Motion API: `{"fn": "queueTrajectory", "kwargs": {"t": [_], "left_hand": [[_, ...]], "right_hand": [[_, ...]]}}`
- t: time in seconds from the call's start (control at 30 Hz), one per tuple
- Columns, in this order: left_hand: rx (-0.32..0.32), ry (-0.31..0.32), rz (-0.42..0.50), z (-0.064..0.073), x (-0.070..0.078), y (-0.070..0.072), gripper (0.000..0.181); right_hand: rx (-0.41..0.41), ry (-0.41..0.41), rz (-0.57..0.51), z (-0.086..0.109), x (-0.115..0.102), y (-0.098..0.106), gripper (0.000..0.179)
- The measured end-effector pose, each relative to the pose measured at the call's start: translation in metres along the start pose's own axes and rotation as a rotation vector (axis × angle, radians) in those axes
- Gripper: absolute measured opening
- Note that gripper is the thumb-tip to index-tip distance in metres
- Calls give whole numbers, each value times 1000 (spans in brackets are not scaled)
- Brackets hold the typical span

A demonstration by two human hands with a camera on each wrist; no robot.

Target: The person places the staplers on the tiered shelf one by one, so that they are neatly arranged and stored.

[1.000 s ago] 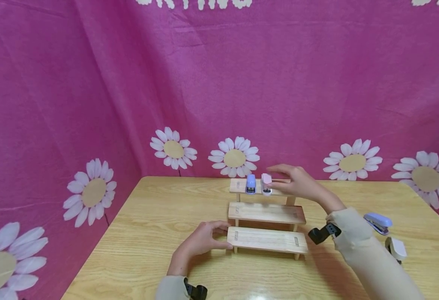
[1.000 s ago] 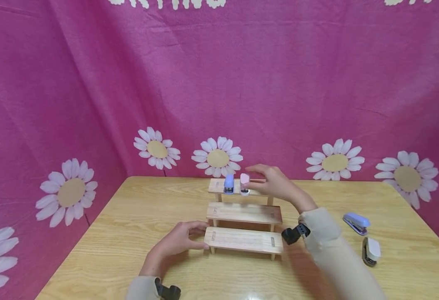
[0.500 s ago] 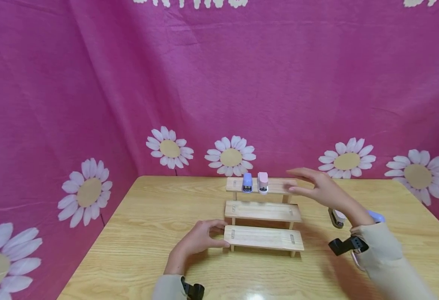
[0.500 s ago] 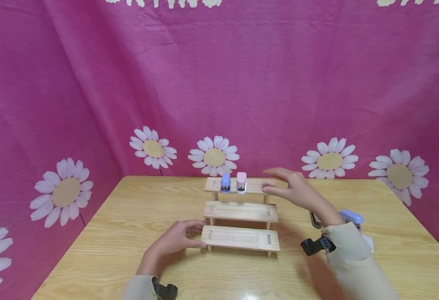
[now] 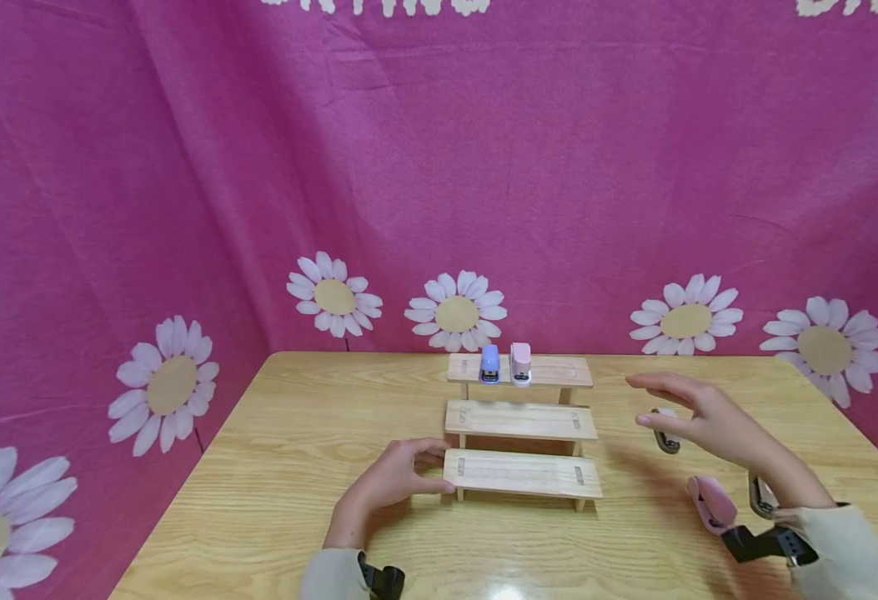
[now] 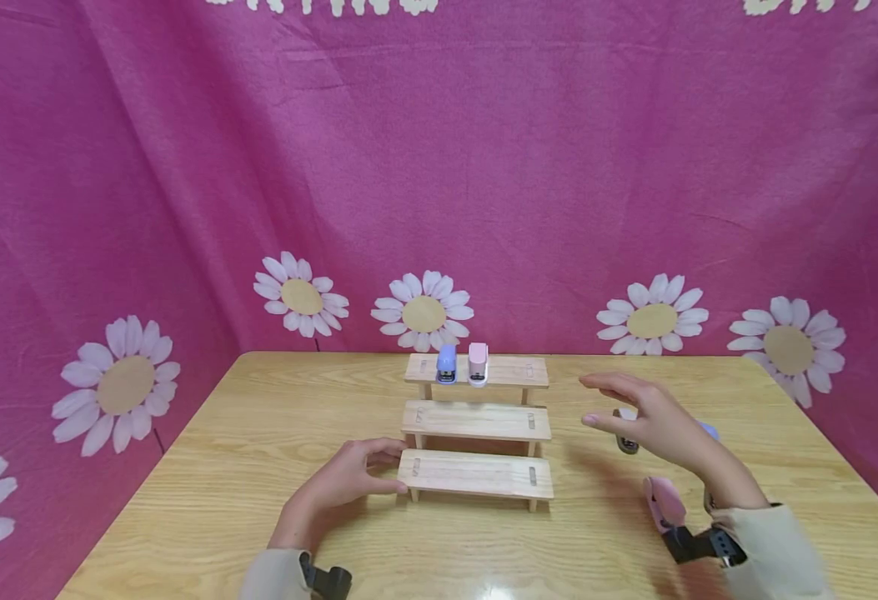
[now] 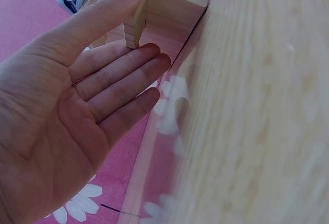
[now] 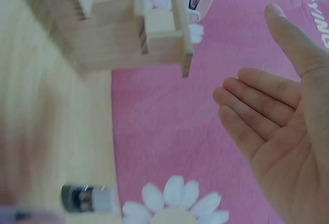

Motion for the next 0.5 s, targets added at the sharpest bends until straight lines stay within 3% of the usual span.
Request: {"fn": "queueTrajectory", "kwargs": {"t": [0.27, 0.5], "left_hand": [[-9, 16, -4, -2, -3, -1, 60], [-6, 12, -9, -1, -2, -2, 59]], "right_hand": [[-10, -67, -17, 38, 25, 4, 46], [-10, -51, -5, 63, 43, 4, 45]]}}
Point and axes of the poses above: each hand's wrist, its own z-axis away from the middle knuckle, its own y-axis out of the back of the hand, x = y × z, the point moved 8 cm from there along -z, towards the middle knuckle, and after that the axes turned 3 degrees about -y, right-handed, at the moved point
